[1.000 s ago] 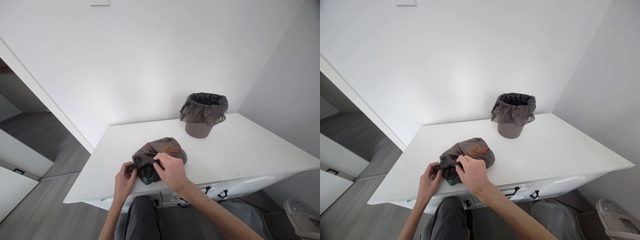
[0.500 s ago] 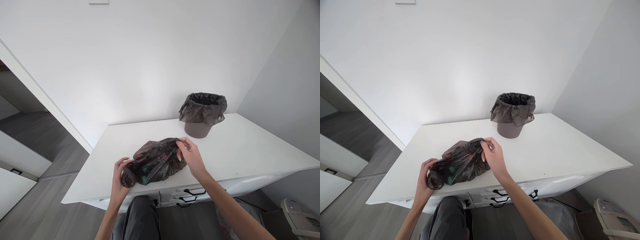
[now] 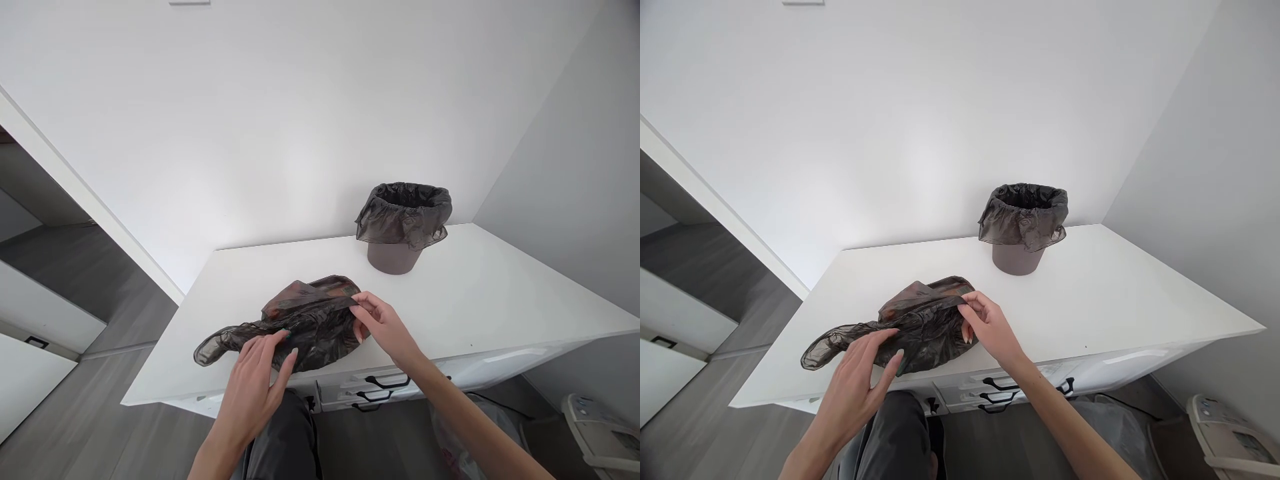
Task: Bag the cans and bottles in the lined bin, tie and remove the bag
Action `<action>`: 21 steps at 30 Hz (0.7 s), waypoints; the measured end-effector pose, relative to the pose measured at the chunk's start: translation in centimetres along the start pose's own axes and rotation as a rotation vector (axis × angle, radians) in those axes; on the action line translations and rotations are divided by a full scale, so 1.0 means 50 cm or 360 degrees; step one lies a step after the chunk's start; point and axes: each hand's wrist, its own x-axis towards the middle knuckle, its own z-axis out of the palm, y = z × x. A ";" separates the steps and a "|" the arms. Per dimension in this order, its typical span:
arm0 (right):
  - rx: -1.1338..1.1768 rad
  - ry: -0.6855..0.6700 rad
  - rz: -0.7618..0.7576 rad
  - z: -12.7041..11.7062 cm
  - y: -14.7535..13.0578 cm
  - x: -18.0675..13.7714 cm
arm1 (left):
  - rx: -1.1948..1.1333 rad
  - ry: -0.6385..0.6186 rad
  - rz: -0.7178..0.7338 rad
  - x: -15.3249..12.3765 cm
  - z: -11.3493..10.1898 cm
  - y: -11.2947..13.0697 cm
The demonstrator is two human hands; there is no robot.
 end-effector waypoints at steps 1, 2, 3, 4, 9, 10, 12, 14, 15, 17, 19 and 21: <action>-0.0009 -0.0039 0.0009 -0.003 0.005 -0.004 | -0.0010 -0.0057 -0.0036 -0.009 0.009 -0.005; -0.0016 -0.0076 0.0013 -0.007 0.012 -0.007 | -0.0037 -0.0094 -0.0063 -0.018 0.016 -0.009; -0.0020 -0.0115 0.0013 -0.009 0.021 -0.010 | -0.0075 -0.0122 -0.0084 -0.028 0.022 -0.013; -0.0023 -0.0155 0.0012 -0.012 0.030 -0.013 | -0.0118 -0.0144 -0.0105 -0.038 0.026 -0.016; -0.0009 -0.0242 0.0027 -0.015 0.084 -0.024 | -0.0254 -0.0315 -0.0383 -0.072 0.039 -0.014; 0.0007 -0.0247 0.0032 -0.013 0.093 -0.026 | -0.0266 -0.0360 -0.0449 -0.076 0.043 -0.013; 0.0033 -0.0257 0.0034 -0.006 0.107 -0.027 | -0.0293 -0.0425 -0.0546 -0.078 0.053 -0.013; 0.0044 -0.0235 0.0023 0.004 0.119 -0.027 | -0.0309 -0.0431 -0.0592 -0.075 0.060 -0.015; 0.0050 -0.0212 0.0016 0.011 0.124 -0.025 | -0.0305 -0.0417 -0.0591 -0.072 0.062 -0.017; 0.0064 -0.0160 0.0006 0.025 0.134 -0.022 | -0.0266 -0.0389 -0.0555 -0.062 0.063 -0.020; 0.0065 -0.0148 0.0007 0.038 0.141 -0.019 | -0.0199 -0.0366 -0.0515 -0.050 0.063 -0.024; 0.0066 -0.0163 0.0011 0.046 0.143 -0.015 | -0.0134 -0.0348 -0.0493 -0.038 0.066 -0.028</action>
